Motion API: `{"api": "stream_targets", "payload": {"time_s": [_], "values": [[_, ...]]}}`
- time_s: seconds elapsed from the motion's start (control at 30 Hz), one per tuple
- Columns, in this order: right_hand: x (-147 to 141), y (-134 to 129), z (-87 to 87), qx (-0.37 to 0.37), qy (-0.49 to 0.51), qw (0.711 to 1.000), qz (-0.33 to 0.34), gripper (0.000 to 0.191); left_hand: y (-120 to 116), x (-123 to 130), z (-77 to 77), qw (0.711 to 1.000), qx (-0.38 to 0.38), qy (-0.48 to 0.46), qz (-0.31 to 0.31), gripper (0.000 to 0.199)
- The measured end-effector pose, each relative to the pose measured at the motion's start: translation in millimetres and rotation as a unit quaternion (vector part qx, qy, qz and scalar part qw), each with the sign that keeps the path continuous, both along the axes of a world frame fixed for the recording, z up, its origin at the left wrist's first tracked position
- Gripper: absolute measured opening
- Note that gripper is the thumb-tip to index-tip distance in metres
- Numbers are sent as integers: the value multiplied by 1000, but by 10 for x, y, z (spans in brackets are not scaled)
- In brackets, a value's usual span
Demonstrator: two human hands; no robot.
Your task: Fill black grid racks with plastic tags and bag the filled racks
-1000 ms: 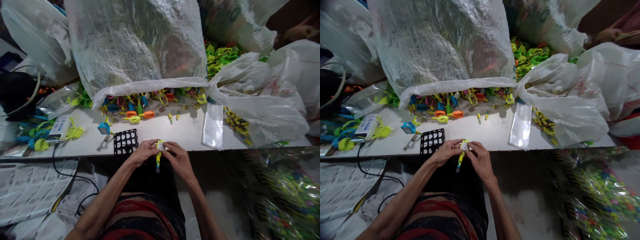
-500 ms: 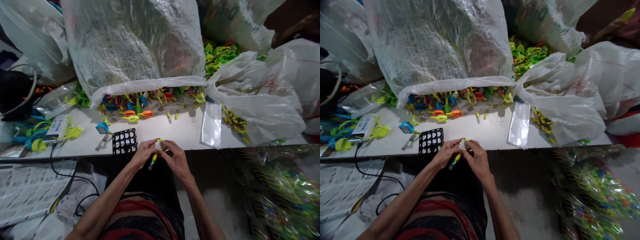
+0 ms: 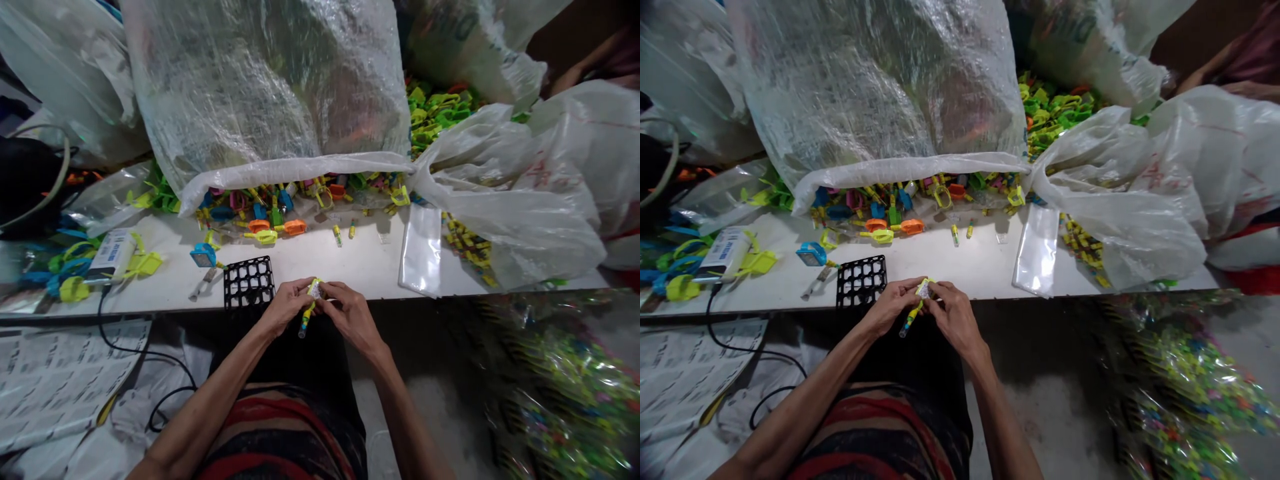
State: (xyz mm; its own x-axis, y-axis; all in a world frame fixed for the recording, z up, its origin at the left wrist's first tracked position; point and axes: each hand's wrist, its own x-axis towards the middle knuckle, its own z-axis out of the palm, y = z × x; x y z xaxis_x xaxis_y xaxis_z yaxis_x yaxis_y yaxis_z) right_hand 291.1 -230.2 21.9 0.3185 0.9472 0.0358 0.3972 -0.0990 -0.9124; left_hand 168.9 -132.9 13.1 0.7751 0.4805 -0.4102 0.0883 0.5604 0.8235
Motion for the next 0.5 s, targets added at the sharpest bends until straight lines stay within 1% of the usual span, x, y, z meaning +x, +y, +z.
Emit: {"api": "stream_targets", "payload": {"time_s": [0.07,0.17,0.23,0.27,0.33,0.37,0.43,0.5], "values": [[8,11,20,-3,-8,1000,7,28,6,-6,13,1000,0,2,-7,42],[5,20,18,-7,5,1000,-7,24,10,-8,32,1000,-13,5,-6,53],[-6,23,-16,-10,59,997,-53,27,5,1,40,1000,-14,5,8,58],[-13,24,-40,-16,99,991,-89,33,2,9,43,1000,-15,3,17,59],[-27,29,-97,-41,187,970,-148,45,0,35,45,999,-17,-7,39,61],[-34,34,-126,-57,228,959,-157,46,3,49,47,999,-19,-13,47,61],[-55,47,-168,-80,289,943,-142,39,18,72,62,998,-13,-12,55,60],[-91,59,-177,-66,302,941,-137,31,28,64,103,999,11,9,50,58]]}}
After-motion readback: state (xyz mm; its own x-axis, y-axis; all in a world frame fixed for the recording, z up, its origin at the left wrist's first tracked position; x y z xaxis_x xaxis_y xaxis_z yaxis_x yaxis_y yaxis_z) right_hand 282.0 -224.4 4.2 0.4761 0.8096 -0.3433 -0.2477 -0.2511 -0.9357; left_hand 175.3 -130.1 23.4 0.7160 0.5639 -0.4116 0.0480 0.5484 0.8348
